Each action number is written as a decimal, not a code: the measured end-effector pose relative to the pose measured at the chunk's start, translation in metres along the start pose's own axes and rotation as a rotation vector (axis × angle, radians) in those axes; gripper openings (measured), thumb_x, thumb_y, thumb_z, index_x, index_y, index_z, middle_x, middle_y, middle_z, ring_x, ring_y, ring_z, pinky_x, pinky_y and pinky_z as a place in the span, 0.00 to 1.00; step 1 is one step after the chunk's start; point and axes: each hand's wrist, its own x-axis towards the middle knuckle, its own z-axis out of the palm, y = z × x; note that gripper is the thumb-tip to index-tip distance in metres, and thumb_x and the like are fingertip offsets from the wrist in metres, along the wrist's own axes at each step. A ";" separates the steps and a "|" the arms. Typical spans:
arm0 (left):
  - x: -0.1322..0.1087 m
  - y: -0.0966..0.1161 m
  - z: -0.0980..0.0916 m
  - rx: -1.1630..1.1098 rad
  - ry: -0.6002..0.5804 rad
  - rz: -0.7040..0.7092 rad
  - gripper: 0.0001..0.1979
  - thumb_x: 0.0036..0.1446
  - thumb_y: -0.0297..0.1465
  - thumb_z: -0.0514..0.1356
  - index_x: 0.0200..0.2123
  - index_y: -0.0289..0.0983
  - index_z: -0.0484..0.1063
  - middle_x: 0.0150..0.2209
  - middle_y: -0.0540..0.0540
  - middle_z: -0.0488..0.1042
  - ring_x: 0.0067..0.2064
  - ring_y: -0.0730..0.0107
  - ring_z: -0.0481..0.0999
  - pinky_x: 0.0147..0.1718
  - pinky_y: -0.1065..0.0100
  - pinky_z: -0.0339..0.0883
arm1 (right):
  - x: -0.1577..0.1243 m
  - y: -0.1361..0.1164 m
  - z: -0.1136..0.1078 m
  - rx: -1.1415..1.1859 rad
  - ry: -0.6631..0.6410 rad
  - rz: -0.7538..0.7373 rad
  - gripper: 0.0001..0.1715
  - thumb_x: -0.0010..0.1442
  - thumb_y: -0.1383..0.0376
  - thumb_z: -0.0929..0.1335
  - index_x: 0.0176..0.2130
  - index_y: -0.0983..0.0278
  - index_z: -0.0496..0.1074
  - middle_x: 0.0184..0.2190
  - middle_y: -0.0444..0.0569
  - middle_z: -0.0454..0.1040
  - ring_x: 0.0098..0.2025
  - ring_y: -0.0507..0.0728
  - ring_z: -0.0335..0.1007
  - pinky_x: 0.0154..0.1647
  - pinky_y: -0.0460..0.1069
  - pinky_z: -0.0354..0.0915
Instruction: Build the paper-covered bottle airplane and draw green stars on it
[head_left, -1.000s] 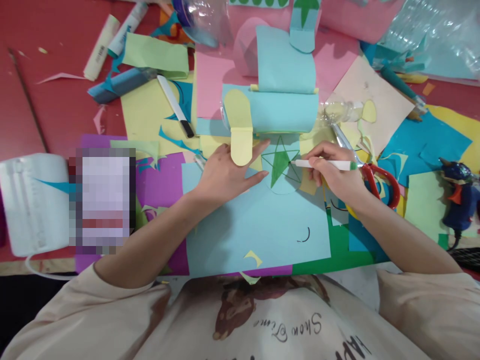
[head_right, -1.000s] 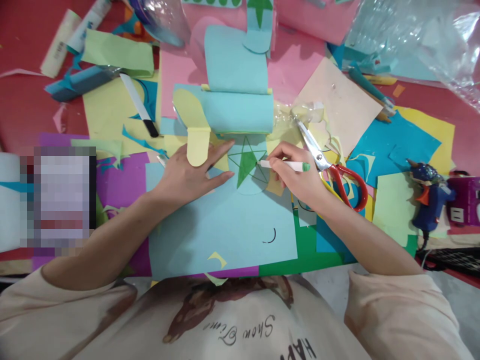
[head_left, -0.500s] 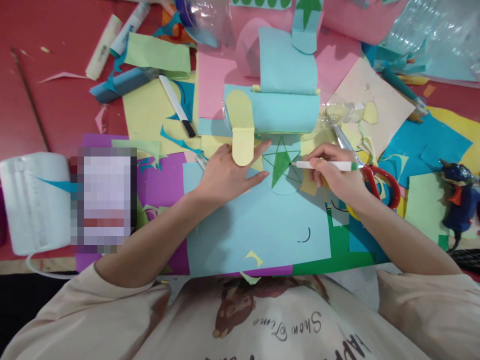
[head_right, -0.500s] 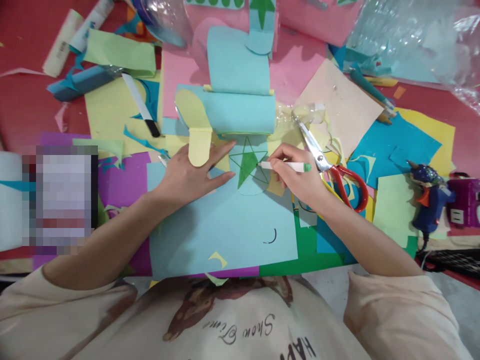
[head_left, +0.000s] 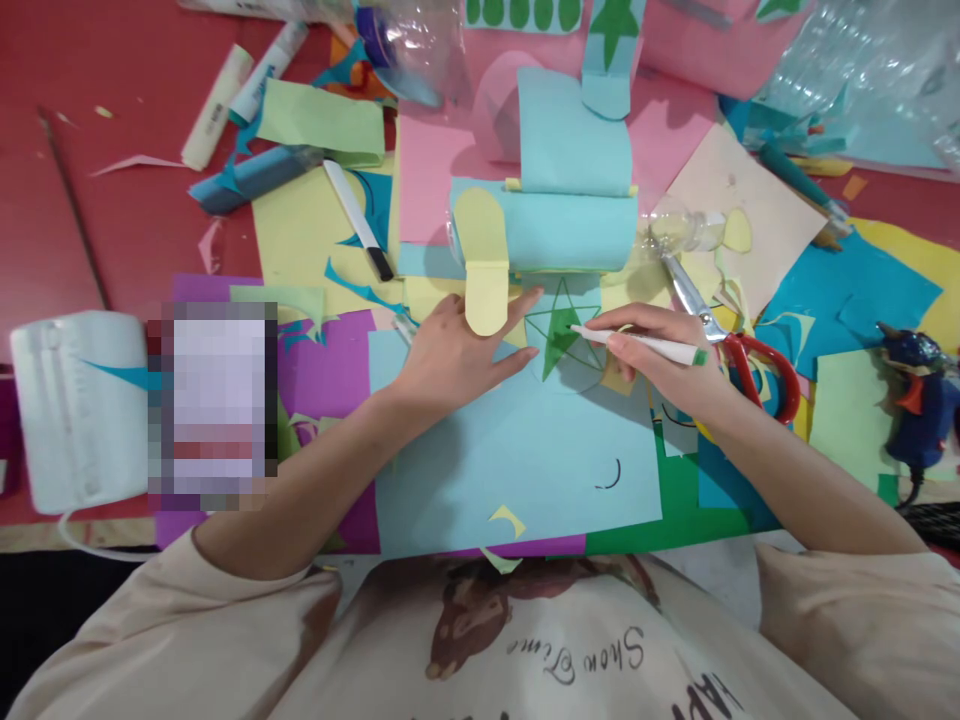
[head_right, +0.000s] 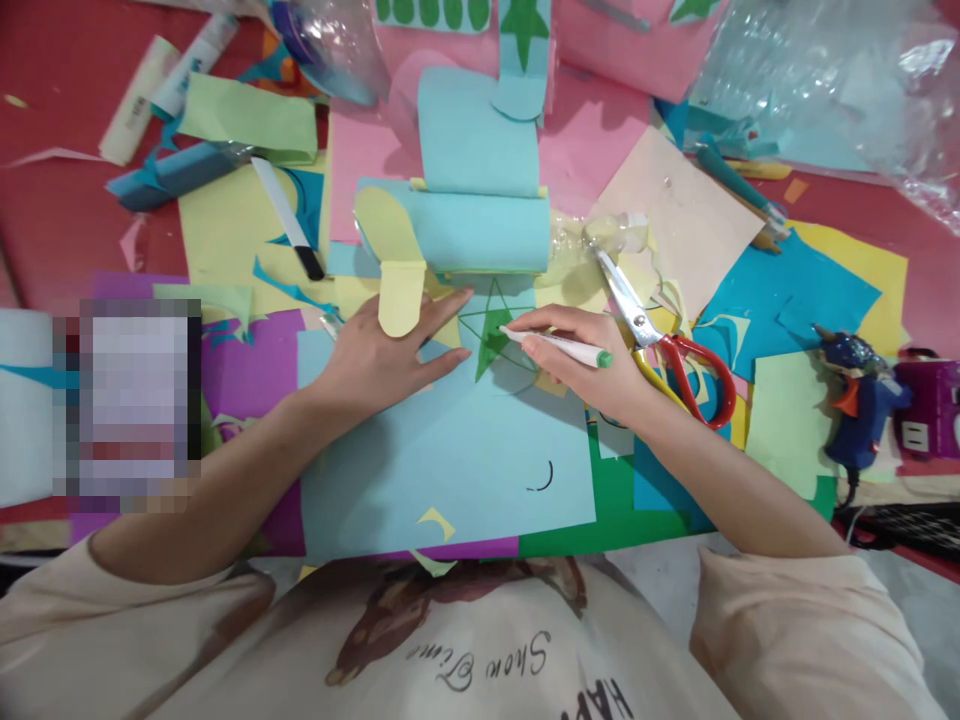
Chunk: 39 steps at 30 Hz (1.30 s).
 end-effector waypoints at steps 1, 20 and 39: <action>0.000 0.000 0.000 -0.001 0.000 0.001 0.27 0.64 0.43 0.49 0.64 0.42 0.57 0.53 0.38 0.71 0.50 0.52 0.70 0.49 0.56 0.63 | 0.000 -0.001 0.000 -0.015 -0.008 0.002 0.10 0.61 0.61 0.67 0.41 0.62 0.76 0.26 0.43 0.74 0.22 0.47 0.64 0.21 0.45 0.59; 0.000 0.000 -0.001 -0.020 -0.018 -0.018 0.28 0.64 0.45 0.49 0.65 0.43 0.57 0.52 0.37 0.71 0.49 0.51 0.71 0.48 0.55 0.63 | 0.002 0.000 0.007 -0.073 -0.028 0.084 0.08 0.56 0.62 0.70 0.32 0.65 0.74 0.24 0.46 0.74 0.24 0.49 0.64 0.22 0.45 0.59; 0.000 0.000 0.000 -0.040 -0.004 -0.017 0.28 0.63 0.44 0.49 0.64 0.44 0.58 0.51 0.39 0.72 0.49 0.51 0.70 0.48 0.55 0.62 | 0.003 -0.002 0.007 -0.088 -0.025 0.085 0.07 0.57 0.62 0.69 0.32 0.64 0.74 0.25 0.46 0.74 0.24 0.49 0.64 0.22 0.45 0.60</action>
